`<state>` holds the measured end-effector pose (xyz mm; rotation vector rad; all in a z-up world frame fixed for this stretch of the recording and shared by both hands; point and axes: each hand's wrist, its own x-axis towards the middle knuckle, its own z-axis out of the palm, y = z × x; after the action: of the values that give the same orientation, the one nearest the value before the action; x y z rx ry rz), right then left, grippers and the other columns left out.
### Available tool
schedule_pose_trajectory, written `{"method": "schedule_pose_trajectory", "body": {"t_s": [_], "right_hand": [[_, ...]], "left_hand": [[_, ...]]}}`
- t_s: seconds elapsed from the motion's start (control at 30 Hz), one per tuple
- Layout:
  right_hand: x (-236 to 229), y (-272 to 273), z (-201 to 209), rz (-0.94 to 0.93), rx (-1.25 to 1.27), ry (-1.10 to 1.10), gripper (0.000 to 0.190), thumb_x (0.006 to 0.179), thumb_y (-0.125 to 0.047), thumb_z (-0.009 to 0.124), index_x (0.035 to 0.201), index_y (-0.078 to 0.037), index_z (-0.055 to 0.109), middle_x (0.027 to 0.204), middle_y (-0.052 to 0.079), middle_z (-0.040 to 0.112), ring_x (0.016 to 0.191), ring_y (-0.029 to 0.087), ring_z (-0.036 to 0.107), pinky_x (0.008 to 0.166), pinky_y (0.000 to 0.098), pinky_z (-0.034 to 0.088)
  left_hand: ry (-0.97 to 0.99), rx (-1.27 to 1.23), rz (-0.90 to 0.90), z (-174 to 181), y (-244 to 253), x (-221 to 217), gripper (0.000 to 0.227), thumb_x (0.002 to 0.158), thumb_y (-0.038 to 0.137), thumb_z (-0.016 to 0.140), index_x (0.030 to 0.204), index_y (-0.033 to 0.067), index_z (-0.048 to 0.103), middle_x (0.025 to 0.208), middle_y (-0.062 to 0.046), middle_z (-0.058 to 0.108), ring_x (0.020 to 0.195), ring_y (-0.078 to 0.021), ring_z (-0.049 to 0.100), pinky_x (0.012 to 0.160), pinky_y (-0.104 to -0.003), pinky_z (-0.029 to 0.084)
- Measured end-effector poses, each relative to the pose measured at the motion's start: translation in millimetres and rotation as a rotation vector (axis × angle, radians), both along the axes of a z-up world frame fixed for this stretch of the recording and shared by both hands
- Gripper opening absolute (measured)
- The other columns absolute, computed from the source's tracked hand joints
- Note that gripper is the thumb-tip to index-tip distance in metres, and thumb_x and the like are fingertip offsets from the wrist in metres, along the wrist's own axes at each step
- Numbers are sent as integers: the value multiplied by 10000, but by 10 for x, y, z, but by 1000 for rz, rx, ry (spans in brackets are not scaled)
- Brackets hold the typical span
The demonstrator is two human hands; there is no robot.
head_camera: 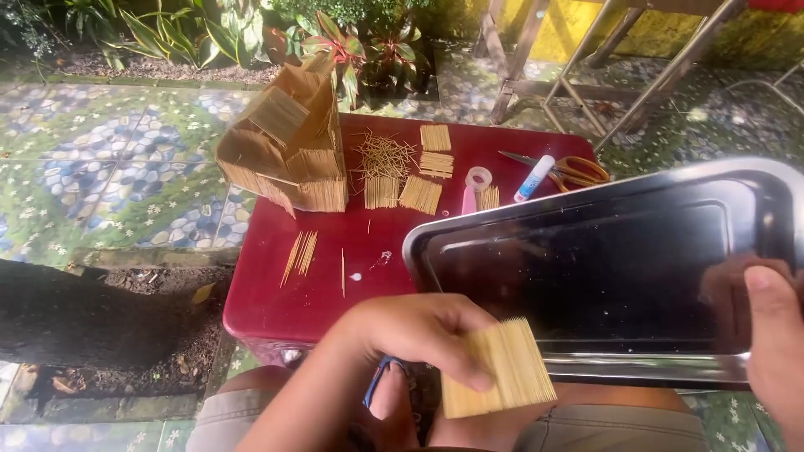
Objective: Organizing and aligning small wooden sticks by tapping them against a metal tray on a work table.
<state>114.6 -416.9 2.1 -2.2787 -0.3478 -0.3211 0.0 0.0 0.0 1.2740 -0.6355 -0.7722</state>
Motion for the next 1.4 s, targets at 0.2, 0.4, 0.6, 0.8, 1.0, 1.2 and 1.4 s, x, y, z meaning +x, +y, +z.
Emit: {"method": "schedule_pose_trajectory", "body": {"t_s": [0.2,0.4,0.6,0.8,1.0,1.2,1.4], "right_hand": [[-383,-156,-256,-19,73,-95,331,1334,-205,384,1422,55,568,1395,190,605,1364,304,559,1283,425,393],[-640,935,491,-216,254,299,127,1179,65,477,1301,71,443,927,334,682,648,391,647,344,528,460],[-596,1441,550,-378,-51,571,347,1075,-93,606,1418,-39,600,995,225,784,779,405,720,678,554,562],[-465,1634,258,-280,203,680,135,1100,-17,500,1219,29,542,672,333,665,498,442,609,462,557,510],[-305,1602,-10,-340,-152,666,528,1007,-169,583,1527,-87,540,1272,166,729,1146,337,670,1000,465,467],[-296,1653,36,-289,-457,742,543,1023,-235,536,1549,-131,451,1463,170,628,1265,427,652,1053,552,506],[-326,1772,192,-234,-946,586,502,987,-448,492,1416,-198,567,1442,129,613,1302,391,614,988,550,566]], "left_hand": [[-197,-977,111,546,746,-139,112,1063,119,572,1026,107,677,896,-41,650,960,-193,709,771,-250,599],[-59,-1012,632,335,970,-156,92,923,170,756,928,144,668,815,20,614,742,-119,582,638,-224,529],[90,-855,1009,108,885,-7,182,828,294,739,873,174,610,780,20,526,702,-135,463,610,-261,386],[190,-737,1245,213,890,-29,205,778,281,738,795,132,598,732,6,563,657,-142,498,589,-288,383],[413,-390,1572,330,848,41,242,851,192,664,1047,51,646,903,-45,581,692,-171,538,561,-286,463],[427,-358,1590,275,865,76,215,854,213,687,997,60,645,834,-53,588,651,-179,551,555,-288,484],[350,-352,1548,155,902,87,198,864,239,716,901,88,594,801,-49,543,603,-195,551,540,-294,478]]}}
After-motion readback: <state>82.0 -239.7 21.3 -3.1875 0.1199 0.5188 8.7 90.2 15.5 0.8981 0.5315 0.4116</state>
